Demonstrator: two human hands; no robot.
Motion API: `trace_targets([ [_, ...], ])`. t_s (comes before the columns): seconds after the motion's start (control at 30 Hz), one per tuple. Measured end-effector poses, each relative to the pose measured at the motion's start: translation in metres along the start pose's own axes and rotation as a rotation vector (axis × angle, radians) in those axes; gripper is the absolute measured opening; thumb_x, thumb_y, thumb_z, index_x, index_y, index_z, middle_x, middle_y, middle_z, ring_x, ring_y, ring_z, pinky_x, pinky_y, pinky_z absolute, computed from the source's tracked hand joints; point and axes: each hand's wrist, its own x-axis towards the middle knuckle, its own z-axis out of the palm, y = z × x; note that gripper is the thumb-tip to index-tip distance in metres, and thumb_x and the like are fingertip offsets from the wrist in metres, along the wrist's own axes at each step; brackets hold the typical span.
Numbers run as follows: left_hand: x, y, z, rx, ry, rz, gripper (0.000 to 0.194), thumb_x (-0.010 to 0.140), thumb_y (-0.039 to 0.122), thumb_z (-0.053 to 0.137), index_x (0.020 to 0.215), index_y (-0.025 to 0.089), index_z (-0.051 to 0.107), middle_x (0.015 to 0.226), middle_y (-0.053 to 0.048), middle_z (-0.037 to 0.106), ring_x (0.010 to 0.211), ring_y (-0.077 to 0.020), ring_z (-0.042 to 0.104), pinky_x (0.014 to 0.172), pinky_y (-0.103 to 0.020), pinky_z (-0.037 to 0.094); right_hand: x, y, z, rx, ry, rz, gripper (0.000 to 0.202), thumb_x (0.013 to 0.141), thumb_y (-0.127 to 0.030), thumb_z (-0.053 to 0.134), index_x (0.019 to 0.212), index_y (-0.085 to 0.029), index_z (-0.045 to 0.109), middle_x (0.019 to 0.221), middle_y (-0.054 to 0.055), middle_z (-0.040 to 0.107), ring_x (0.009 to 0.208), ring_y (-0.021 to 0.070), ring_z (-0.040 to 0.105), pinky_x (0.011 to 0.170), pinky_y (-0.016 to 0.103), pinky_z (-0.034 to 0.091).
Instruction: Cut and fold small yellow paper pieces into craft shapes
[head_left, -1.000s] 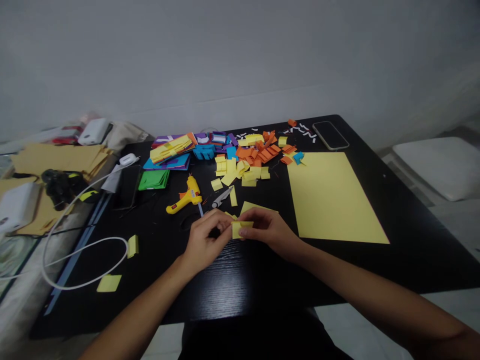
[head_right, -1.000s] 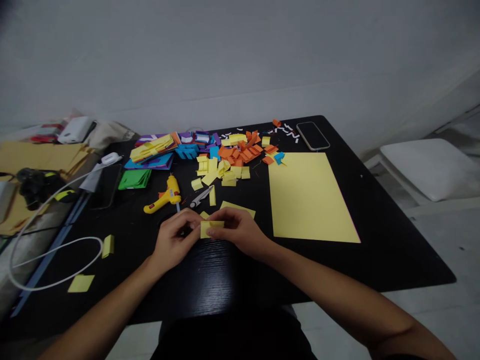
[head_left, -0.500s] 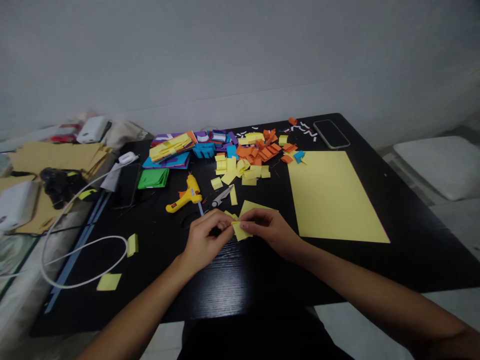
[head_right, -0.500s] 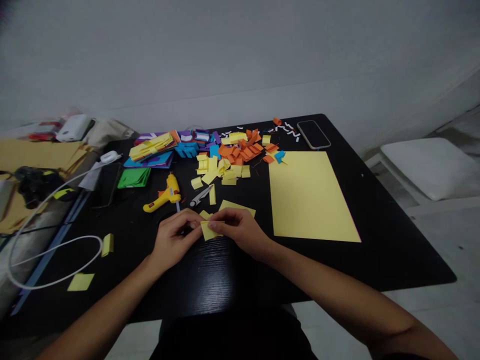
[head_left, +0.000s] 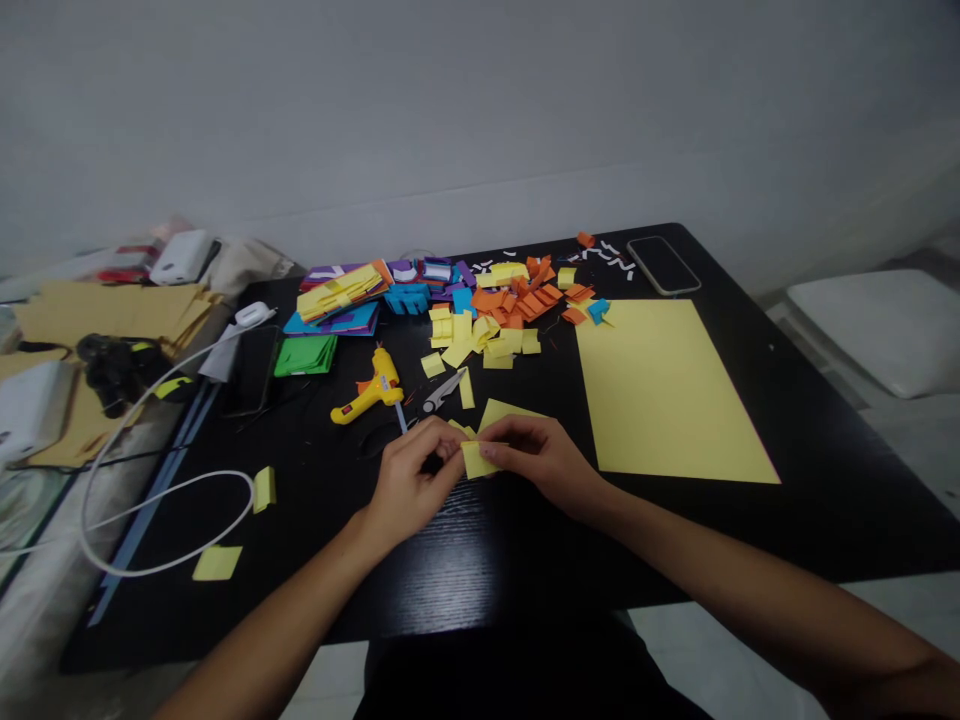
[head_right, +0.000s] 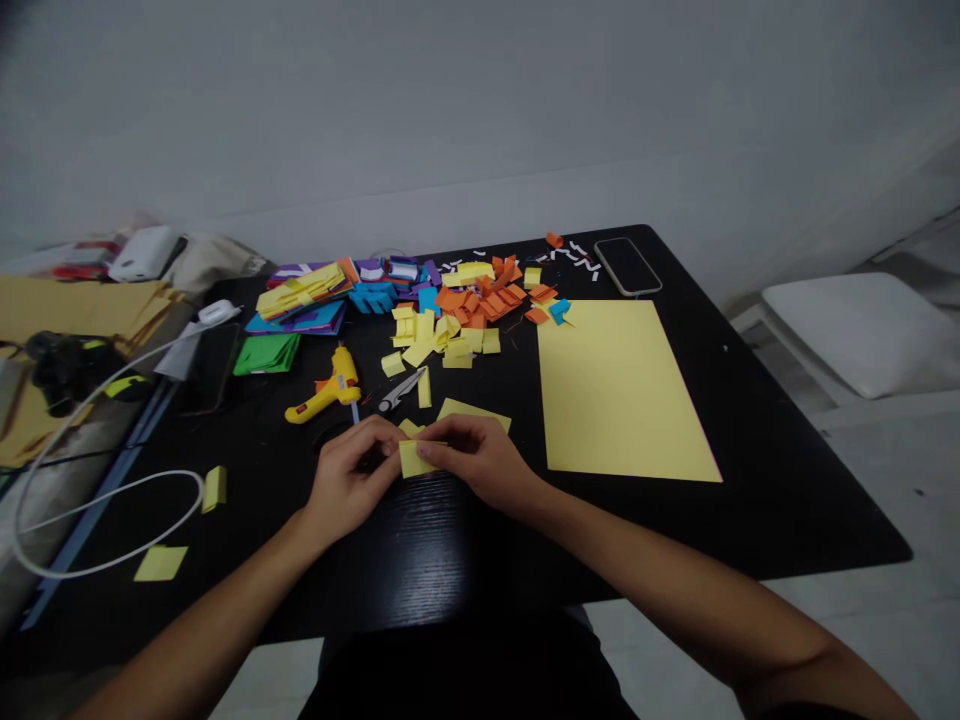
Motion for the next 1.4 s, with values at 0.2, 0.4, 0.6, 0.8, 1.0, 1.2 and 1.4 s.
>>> trace_targets([
  [0.2, 0.001, -0.002, 0.001, 0.008, -0.002, 0.004, 0.008, 0.093, 0.013, 0.062, 0.086, 0.017, 0.063, 0.076, -0.001, 0.06, 0.069, -0.0125, 0.055, 0.064, -0.024, 0.046, 0.0, 0.001, -0.001, -0.005, -0.003, 0.001, 0.02, 0.076, -0.038, 0.084, 0.086, -0.021, 0.079, 0.082, 0.001, 0.075, 0.077, 0.0159, 0.067, 0.08, 0.032, 0.053],
  [0.4, 0.001, 0.0, 0.0, 0.008, -0.02, 0.011, 0.01, 0.094, 0.013, 0.06, 0.086, 0.018, 0.063, 0.076, -0.001, 0.059, 0.069, -0.0128, 0.056, 0.064, -0.024, 0.046, -0.002, 0.001, 0.0, -0.054, 0.006, -0.055, 0.019, 0.078, -0.037, 0.082, 0.087, -0.02, 0.079, 0.082, 0.002, 0.075, 0.076, 0.0162, 0.067, 0.075, 0.031, 0.052],
  [0.6, 0.001, 0.001, -0.001, 0.01, -0.029, -0.02, 0.01, 0.093, 0.015, 0.062, 0.084, 0.017, 0.065, 0.074, -0.001, 0.06, 0.067, -0.0125, 0.057, 0.064, -0.024, 0.046, -0.002, 0.003, 0.0, -0.141, 0.042, -0.105, 0.02, 0.08, -0.038, 0.08, 0.086, -0.019, 0.078, 0.082, 0.003, 0.075, 0.075, 0.0172, 0.066, 0.072, 0.031, 0.052],
  [0.8, 0.002, 0.005, -0.001, -0.048, -0.08, -0.049, 0.009, 0.097, 0.019, 0.058, 0.098, 0.017, 0.067, 0.081, -0.003, 0.065, 0.071, -0.0132, 0.062, 0.067, -0.025, 0.051, -0.001, 0.003, 0.0, -0.155, 0.1, -0.139, 0.018, 0.082, -0.038, 0.079, 0.084, -0.02, 0.075, 0.082, 0.003, 0.074, 0.077, 0.017, 0.067, 0.075, 0.032, 0.054],
  [1.0, 0.0, 0.005, 0.01, -0.177, -0.036, -0.228, 0.012, 0.093, 0.028, 0.068, 0.096, 0.017, 0.067, 0.076, -0.002, 0.069, 0.065, -0.0126, 0.064, 0.062, -0.023, 0.053, -0.003, 0.007, 0.003, -0.094, 0.138, -0.134, 0.018, 0.082, -0.038, 0.079, 0.084, -0.021, 0.074, 0.085, 0.003, 0.073, 0.079, 0.0172, 0.067, 0.079, 0.033, 0.055],
  [1.2, 0.003, 0.004, 0.01, -0.204, -0.007, -0.274, 0.015, 0.094, 0.029, 0.066, 0.087, 0.017, 0.067, 0.068, 0.0, 0.068, 0.059, -0.011, 0.063, 0.057, -0.021, 0.051, -0.002, 0.006, 0.002, -0.097, 0.117, -0.112, 0.019, 0.082, -0.039, 0.08, 0.084, -0.02, 0.073, 0.085, 0.002, 0.072, 0.08, 0.0168, 0.066, 0.078, 0.032, 0.056],
  [1.4, 0.0, 0.002, 0.011, -0.207, 0.099, -0.245, 0.012, 0.089, 0.026, 0.073, 0.095, 0.018, 0.067, 0.078, 0.0, 0.07, 0.064, -0.0111, 0.065, 0.062, -0.022, 0.055, -0.001, 0.009, 0.001, -0.086, 0.128, -0.121, 0.019, 0.081, -0.037, 0.081, 0.086, -0.02, 0.074, 0.087, 0.003, 0.073, 0.082, 0.0164, 0.067, 0.079, 0.032, 0.055],
])
